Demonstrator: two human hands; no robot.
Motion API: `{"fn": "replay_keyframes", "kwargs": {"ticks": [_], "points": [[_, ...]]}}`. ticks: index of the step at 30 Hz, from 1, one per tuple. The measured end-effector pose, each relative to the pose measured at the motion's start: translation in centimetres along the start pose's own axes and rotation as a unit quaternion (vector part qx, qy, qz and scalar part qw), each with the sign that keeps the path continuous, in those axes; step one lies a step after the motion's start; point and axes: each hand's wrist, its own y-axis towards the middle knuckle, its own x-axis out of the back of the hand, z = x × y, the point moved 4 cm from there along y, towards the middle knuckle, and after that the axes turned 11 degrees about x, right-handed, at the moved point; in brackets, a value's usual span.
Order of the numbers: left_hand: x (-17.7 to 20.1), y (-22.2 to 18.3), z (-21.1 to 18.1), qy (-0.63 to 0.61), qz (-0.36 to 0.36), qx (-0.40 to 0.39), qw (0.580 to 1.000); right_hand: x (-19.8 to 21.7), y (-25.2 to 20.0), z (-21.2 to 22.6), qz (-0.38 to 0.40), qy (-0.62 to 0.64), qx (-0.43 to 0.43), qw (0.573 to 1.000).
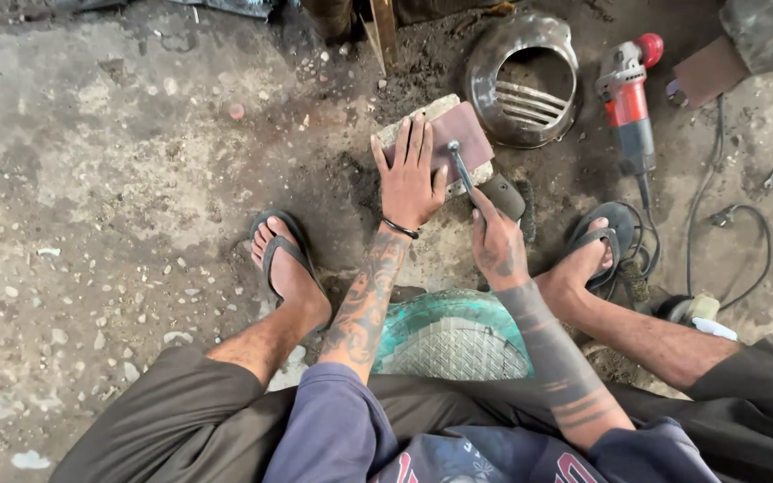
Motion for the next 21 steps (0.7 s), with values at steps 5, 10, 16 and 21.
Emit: {"fn": "replay_keyframes", "kwargs": {"ticks": [5, 10, 16, 21], "points": [[0.2, 0.3, 0.1, 0.022, 0.03, -0.01, 0.999, -2.9, 1.6, -2.8, -0.017, -0.069, 0.044, 0.996], [1.0, 0.0, 0.0, 0.02, 0.036, -0.012, 0.999, -2.2, 0.4, -0.4, -0.027, -0.02, 0.042, 0.999], [0.9, 0.3, -0.2, 0.03, 0.053, -0.016, 0.998, -3.0, 1.7, -2.5, -0.023, -0.056, 0.05, 0.997], [1.0, 0.0, -0.2, 0.053, 0.065, -0.016, 0.996, -3.1, 2.2, -1.2, -0.017, -0.035, -0.038, 0.999]]}}
